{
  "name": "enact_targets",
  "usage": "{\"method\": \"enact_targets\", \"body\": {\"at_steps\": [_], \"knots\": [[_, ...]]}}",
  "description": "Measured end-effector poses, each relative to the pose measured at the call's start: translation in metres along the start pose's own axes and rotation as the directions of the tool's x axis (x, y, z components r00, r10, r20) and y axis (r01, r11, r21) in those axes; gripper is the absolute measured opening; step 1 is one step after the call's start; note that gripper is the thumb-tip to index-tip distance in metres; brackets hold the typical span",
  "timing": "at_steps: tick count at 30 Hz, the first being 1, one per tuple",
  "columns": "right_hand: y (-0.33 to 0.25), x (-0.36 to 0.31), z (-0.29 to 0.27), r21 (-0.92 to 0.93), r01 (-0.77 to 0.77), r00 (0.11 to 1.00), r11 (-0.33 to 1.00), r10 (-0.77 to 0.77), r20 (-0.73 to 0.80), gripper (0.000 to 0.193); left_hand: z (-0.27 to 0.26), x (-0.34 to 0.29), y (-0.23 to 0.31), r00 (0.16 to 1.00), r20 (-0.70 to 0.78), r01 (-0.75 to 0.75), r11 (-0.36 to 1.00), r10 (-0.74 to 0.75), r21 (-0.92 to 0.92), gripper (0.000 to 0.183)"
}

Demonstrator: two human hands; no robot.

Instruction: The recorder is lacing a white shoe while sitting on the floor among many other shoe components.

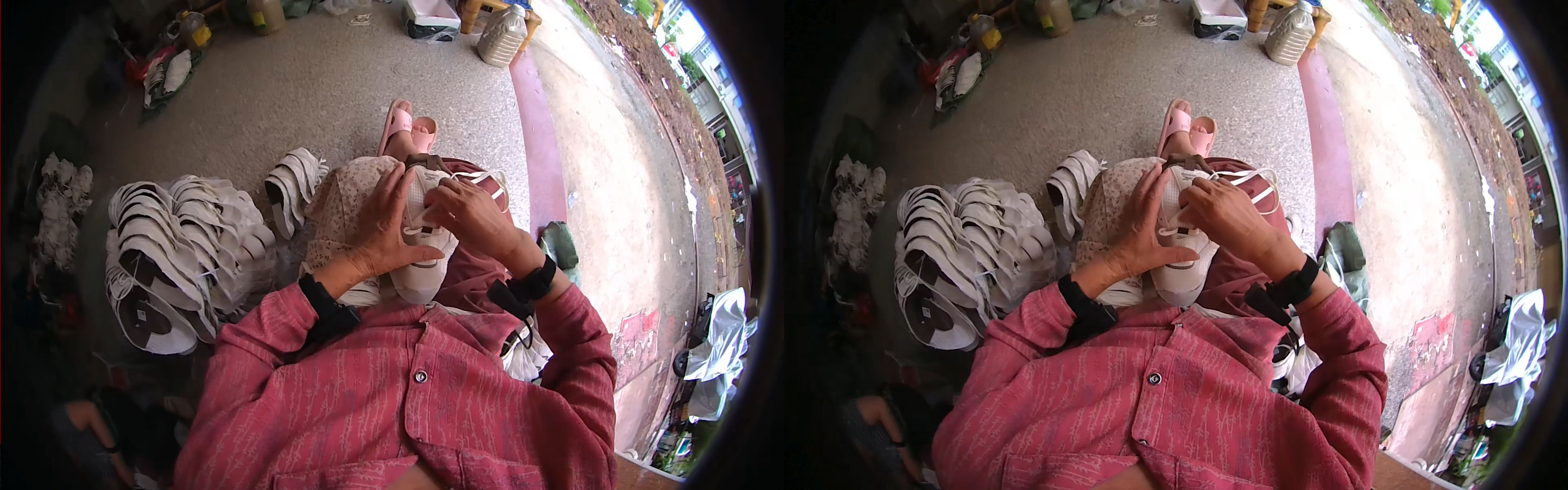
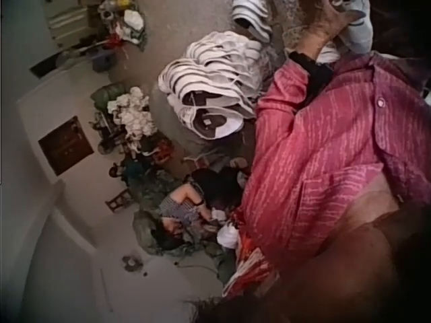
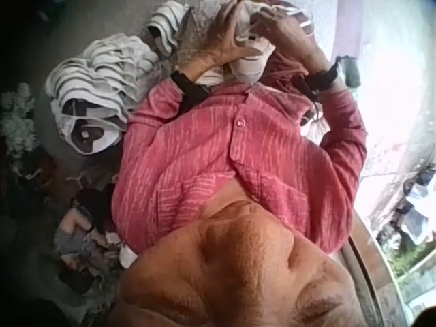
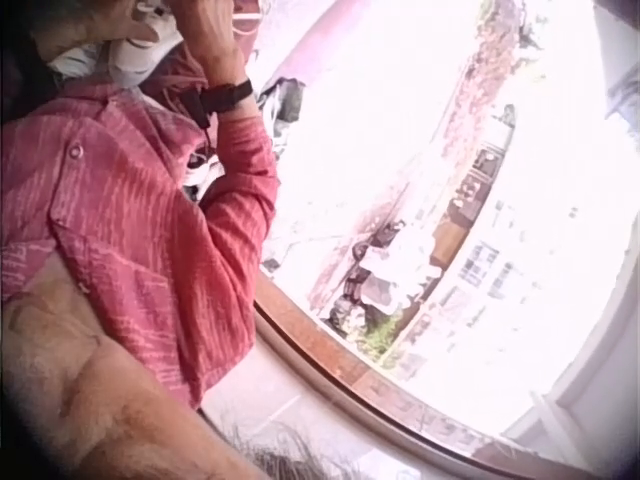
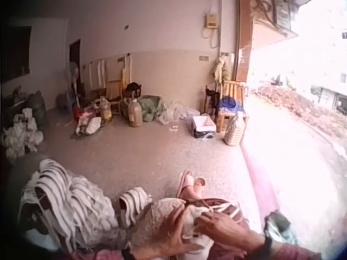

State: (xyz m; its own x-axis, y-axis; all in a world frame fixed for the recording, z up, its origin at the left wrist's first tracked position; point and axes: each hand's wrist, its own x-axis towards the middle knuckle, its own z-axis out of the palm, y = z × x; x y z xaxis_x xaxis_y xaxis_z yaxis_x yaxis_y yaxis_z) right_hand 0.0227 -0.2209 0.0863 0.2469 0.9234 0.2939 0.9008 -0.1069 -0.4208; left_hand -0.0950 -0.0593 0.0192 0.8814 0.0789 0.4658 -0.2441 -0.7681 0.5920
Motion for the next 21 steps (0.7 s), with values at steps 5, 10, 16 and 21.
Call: {"method": "enact_targets", "body": {"at_steps": [5,10,16,21], "knots": [[0.009,0.004,0.009,-0.220,0.185,0.980,0.958,-0.163,0.116,0.017,0.000,-0.002,-0.001,1.000,-0.001,-0.009,1.000,0.009,-0.003,0.124],[0.007,0.031,-0.010,-0.465,0.140,0.989,0.874,-0.101,0.108,0.017,-0.001,0.001,0.000,0.999,0.032,-0.002,1.000,0.003,-0.009,0.123],[-0.024,0.033,-0.021,0.458,-0.441,0.891,0.772,0.437,0.122,0.021,0.000,0.001,-0.002,0.999,0.033,-0.024,1.000,0.024,-0.001,0.121],[-0.022,0.035,-0.052,0.891,-0.364,0.881,0.272,0.412,0.234,0.039,-0.016,0.004,-0.015,0.995,-0.060,-0.076,0.997,0.074,-0.027,0.098]]}}
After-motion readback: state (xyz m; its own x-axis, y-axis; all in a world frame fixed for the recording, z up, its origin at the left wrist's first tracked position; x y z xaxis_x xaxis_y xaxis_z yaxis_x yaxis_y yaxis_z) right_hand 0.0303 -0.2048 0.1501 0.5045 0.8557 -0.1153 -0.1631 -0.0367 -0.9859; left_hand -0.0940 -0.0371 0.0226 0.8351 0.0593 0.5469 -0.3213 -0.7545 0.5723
